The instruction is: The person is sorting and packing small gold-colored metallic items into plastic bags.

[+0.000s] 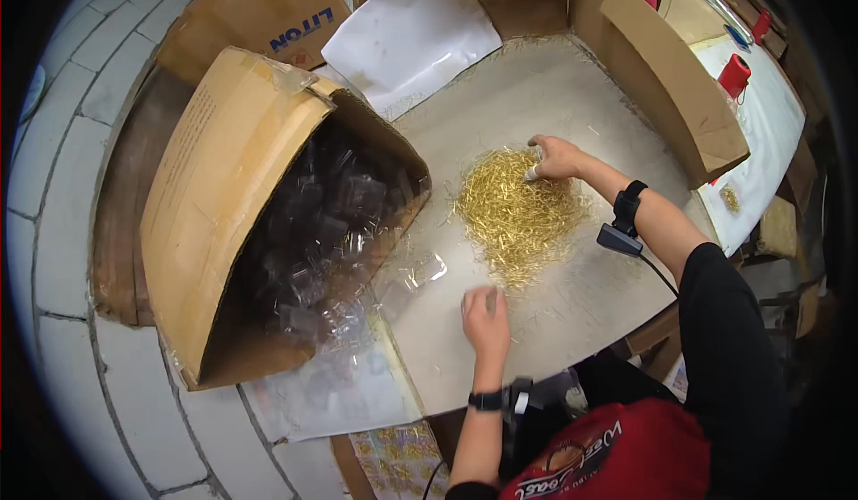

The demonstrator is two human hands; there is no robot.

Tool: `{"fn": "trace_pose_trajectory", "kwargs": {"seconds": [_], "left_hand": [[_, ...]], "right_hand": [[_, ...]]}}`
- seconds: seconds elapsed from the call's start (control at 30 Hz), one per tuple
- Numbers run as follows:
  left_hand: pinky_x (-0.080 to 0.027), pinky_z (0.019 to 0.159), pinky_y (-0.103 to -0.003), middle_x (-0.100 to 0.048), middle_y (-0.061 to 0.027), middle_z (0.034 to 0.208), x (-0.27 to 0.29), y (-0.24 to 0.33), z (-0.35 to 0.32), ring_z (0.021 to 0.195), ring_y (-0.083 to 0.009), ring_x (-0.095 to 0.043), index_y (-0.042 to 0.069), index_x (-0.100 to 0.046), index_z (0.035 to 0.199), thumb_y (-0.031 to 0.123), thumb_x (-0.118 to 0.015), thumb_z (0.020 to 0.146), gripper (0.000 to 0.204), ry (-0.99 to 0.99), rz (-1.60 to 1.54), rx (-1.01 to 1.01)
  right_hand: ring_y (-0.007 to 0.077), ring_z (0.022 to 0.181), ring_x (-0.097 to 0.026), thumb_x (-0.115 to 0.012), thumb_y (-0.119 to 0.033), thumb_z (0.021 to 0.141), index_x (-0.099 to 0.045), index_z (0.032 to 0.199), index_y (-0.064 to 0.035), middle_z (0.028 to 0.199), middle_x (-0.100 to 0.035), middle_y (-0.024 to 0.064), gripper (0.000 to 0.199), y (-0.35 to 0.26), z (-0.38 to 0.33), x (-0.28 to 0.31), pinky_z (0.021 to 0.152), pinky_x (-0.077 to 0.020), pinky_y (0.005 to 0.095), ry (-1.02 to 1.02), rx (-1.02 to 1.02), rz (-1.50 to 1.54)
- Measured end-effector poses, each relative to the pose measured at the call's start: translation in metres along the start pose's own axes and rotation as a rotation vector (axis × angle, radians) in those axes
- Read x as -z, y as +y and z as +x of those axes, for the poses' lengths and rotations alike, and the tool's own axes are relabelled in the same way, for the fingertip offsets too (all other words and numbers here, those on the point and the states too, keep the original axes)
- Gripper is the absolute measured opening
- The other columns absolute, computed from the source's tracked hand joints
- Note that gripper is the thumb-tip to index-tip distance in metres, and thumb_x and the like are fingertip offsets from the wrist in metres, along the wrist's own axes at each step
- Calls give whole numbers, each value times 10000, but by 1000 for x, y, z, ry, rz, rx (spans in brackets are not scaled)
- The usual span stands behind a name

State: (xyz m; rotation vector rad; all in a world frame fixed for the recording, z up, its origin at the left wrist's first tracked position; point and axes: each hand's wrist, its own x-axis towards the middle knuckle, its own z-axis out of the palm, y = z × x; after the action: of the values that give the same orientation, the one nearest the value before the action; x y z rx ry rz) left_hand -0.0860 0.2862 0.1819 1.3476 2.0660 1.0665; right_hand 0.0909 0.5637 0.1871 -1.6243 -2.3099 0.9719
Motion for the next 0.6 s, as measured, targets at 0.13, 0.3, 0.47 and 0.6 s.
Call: {"fn": "trace_pose_trajectory", "kwargs": {"seconds": [0.13, 0.3, 0.47, 0.6], "left_hand": [[-416, 877, -416, -548, -122, 1018, -39, 14, 37, 1007, -348, -505, 17, -594, 910, 138, -685, 753, 218, 19, 220, -74], [-439, 772, -449, -516, -129, 883, -34, 15, 47, 886, -352, -515, 37, -522, 770, 48, -620, 703, 119, -133, 358, -13], [-441, 678, -449, -505, -125, 764, 10, 45, 60, 760, -353, -524, 40, -491, 696, 19, -579, 691, 90, -78, 331, -89], [-449, 672, -399, -535, -132, 803, 64, 124, 55, 761, -312, -548, 26, -509, 742, -20, -588, 690, 105, 51, 52, -236]], "right_hand": [[305, 887, -616, -767, -271, 613, -612, 1035, 10, 911, -640, 186, 531, 1, -25, 2, 785, -477, 370, -38, -228, 286], [243, 764, -598, -761, -187, 616, -582, 815, 6, 773, -608, 130, 330, 6, -46, -9, 686, -474, 355, 102, -151, 335], [146, 713, -512, -779, -144, 616, -579, 817, -15, 742, -553, 41, 311, -6, -74, 29, 639, -425, 281, 102, -163, 649], [217, 989, -570, -814, -203, 618, -569, 1073, 11, 1018, -607, 87, 559, -34, -123, 83, 846, -461, 349, 319, 70, 745]]}}
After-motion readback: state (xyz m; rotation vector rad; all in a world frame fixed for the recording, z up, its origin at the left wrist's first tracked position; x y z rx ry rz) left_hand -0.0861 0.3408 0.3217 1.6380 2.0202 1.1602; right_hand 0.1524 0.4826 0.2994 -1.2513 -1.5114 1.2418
